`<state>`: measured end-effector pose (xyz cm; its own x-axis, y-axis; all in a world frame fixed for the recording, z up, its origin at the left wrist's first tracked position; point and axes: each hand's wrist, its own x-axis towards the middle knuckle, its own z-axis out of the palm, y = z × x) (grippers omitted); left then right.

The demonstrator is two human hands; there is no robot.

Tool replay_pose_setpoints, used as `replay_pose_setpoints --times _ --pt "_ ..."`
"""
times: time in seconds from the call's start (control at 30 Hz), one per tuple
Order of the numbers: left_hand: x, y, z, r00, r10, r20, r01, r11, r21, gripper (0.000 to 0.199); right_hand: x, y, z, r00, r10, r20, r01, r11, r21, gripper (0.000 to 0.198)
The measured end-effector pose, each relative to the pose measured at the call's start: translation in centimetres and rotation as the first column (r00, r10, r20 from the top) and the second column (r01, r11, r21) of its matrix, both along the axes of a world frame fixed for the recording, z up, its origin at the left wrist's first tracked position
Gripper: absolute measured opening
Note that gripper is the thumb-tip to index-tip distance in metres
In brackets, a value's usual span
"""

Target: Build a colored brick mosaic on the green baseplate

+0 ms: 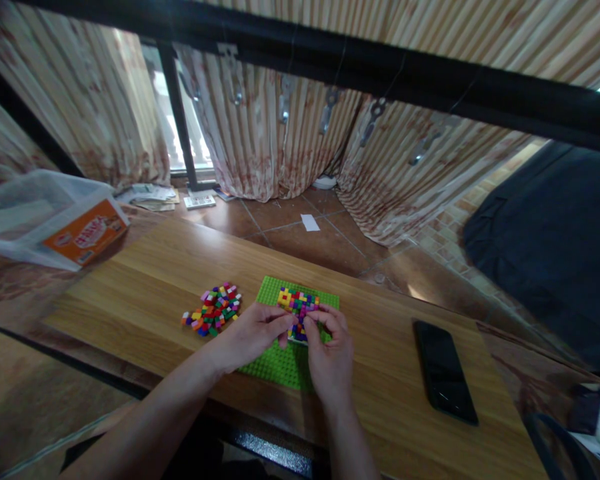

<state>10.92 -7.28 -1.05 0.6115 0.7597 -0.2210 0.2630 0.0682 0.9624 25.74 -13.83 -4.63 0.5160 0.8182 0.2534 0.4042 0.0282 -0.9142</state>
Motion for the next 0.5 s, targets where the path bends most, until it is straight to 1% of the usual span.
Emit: replay_pose_setpoints --times 0.17,0.5 --pt "-0.06 0.12 -0.15 1.000 0.020 0.014 -0.020 1.000 0.017 0.041 -0.07 0.04 0.03 1.000 0.004 -0.002 -0.004 1.000 -0.008 0.015" --pt "0.03 -0.03 -0.21 1.000 -0.014 -0.023 0.015 0.999 0.047 0.043 -0.11 0.30 -0.42 1.000 -0.009 -0.024 0.009 1.000 -0.008 0.015"
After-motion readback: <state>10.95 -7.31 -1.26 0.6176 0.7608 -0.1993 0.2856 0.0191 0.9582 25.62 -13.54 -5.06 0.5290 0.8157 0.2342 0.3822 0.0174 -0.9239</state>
